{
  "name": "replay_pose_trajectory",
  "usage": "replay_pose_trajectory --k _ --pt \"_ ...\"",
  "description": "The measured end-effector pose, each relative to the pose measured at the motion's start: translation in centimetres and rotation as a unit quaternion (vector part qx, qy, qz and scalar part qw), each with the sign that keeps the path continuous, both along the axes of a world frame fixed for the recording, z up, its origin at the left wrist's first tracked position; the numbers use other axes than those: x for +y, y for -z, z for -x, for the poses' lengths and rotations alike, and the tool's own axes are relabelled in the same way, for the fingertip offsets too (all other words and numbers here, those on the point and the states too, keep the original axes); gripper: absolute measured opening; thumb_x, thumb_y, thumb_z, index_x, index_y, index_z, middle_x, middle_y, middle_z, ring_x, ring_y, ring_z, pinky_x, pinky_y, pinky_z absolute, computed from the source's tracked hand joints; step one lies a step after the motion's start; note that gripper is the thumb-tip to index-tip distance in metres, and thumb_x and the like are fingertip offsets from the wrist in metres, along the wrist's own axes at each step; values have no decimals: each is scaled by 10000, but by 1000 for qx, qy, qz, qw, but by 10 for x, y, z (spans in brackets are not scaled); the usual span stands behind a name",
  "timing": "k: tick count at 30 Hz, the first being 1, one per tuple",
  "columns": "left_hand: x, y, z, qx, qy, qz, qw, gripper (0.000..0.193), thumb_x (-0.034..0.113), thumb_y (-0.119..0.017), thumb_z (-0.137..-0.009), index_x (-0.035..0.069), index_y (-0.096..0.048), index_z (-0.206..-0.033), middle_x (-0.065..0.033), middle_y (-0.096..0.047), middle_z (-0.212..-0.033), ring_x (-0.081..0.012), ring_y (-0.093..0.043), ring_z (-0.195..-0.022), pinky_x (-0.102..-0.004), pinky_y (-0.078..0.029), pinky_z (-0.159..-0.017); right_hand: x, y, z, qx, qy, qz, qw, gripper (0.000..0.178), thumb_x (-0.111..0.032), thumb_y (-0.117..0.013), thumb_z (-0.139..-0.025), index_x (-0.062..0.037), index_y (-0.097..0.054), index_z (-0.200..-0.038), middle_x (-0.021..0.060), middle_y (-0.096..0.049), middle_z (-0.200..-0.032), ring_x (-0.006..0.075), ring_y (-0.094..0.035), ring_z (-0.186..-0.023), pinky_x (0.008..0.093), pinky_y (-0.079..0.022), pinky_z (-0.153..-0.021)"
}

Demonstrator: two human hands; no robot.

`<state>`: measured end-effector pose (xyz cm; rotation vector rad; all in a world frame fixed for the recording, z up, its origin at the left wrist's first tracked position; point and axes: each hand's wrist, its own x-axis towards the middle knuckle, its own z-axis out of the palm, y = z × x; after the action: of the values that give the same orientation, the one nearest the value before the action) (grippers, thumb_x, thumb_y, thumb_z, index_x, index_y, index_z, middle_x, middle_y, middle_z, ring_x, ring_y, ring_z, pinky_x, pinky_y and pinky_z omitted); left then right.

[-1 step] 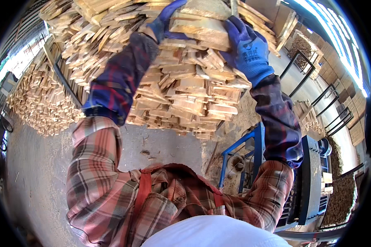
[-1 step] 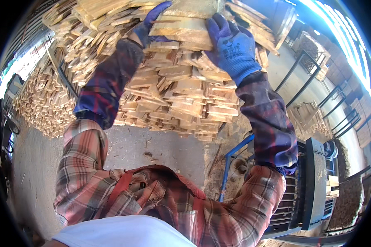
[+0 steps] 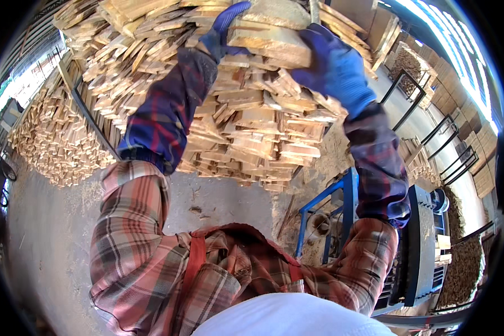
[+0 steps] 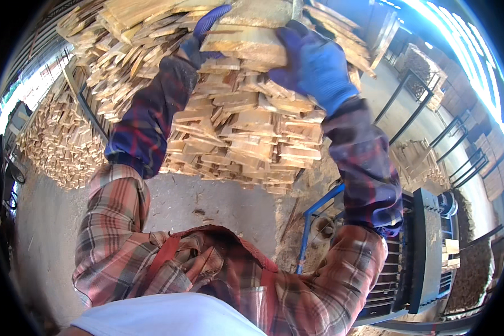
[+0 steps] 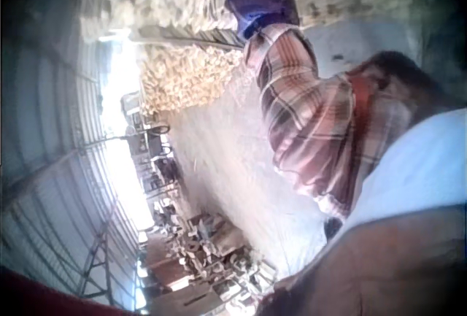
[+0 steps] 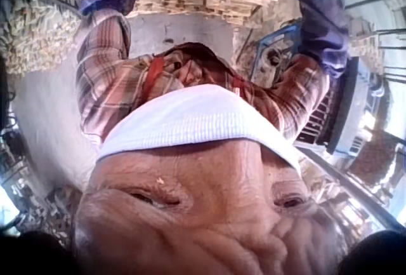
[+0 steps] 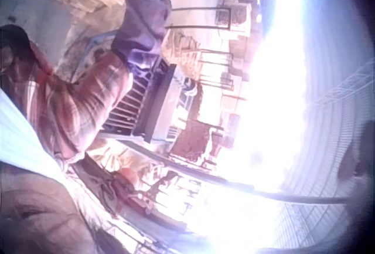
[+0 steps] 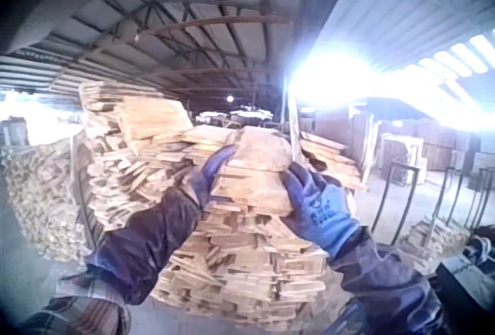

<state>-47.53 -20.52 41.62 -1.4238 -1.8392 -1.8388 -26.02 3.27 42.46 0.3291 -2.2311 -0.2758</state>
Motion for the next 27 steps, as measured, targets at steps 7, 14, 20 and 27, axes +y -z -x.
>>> replay_pose_trajectory --k 7,14,20,27 --pt "38 -4 -26 -191 27 -58 979 612 564 -542 -949 183 -534 -1428 -70 -644 -1308 -294 -638 -1189 -474 -532 -960 143 -15 123 -206 -366 305 855 465 -155 -463 -1060 -64 -423 -1514 108 -413 -1553 216 -419 -1410 320 -313 -1190" --pt "13 28 -124 -288 76 -78 951 497 338 -470 -1051 68 -462 -1468 -130 -548 -1417 -273 -627 -1211 -449 -592 -936 99 61 8 -134 -404 231 875 698 -321 -678 -932 6 -418 -1491 166 -456 -1516 246 -439 -1402 336 -329 -1168" --pt "-18 150 -190 -379 134 -99 910 389 231 -604 -999 2 -587 -1312 -130 -670 -1210 -238 -684 -1047 -363 -568 -933 94 121 17 -233 -348 800 430 563 -530 -603 -967 -82 -601 -1308 107 -682 -1155 209 -698 -977 355 -588 -823" --pt "-46 400 -200 -413 121 -71 900 422 324 -592 -1007 -3 -618 -1271 -122 -670 -1239 -214 -614 -1181 -389 -457 -1069 70 369 -64 -221 -205 727 617 447 -331 -605 -993 -32 -560 -1321 98 -613 -1248 206 -571 -1128 339 -448 -1002"
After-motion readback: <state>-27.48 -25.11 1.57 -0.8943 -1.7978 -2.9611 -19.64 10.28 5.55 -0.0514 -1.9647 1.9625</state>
